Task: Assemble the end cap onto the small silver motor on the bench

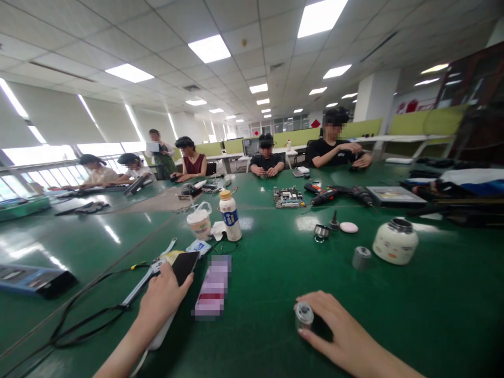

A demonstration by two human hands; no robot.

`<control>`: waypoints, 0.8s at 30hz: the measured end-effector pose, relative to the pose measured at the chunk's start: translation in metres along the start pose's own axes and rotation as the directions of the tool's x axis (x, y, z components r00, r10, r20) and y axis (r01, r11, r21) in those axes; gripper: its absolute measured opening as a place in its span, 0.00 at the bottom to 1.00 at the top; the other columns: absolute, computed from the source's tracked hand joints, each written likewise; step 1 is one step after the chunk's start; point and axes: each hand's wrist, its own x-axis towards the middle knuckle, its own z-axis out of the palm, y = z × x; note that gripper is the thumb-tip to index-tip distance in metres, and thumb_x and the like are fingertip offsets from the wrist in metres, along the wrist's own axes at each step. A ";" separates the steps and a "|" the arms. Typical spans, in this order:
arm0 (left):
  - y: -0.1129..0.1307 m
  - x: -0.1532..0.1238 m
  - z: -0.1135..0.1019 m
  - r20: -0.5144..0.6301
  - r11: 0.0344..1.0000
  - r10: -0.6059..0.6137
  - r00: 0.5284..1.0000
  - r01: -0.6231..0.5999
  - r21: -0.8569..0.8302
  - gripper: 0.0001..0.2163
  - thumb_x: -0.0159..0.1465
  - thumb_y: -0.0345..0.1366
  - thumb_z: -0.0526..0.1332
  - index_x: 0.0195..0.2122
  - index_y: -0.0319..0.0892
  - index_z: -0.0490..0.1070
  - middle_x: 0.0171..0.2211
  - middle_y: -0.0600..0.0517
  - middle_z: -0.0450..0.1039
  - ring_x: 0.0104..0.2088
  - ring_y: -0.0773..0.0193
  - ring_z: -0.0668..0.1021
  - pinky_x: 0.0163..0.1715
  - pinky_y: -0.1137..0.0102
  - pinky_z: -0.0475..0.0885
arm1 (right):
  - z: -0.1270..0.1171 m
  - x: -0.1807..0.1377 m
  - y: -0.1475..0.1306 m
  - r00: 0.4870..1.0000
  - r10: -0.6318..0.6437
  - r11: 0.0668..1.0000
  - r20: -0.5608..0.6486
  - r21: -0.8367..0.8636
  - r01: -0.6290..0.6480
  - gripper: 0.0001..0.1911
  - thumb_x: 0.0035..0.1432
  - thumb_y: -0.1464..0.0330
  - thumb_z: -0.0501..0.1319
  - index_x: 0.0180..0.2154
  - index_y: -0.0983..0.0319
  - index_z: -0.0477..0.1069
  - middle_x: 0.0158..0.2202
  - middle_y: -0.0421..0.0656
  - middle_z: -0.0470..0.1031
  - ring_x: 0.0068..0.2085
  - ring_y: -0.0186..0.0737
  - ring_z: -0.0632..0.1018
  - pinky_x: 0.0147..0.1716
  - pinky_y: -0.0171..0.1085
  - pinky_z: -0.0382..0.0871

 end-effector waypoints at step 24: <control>0.053 -0.069 -0.023 -0.543 0.778 0.343 0.766 -0.556 -0.293 0.37 0.60 0.55 0.59 0.61 0.33 0.52 0.61 0.31 0.58 0.63 0.43 0.62 0.61 0.52 0.58 | 0.000 -0.002 -0.015 0.984 -0.090 0.995 -0.157 -0.063 0.081 0.16 0.61 0.59 0.60 0.48 0.60 0.72 0.46 0.47 0.77 0.47 0.47 0.75 0.49 0.46 0.68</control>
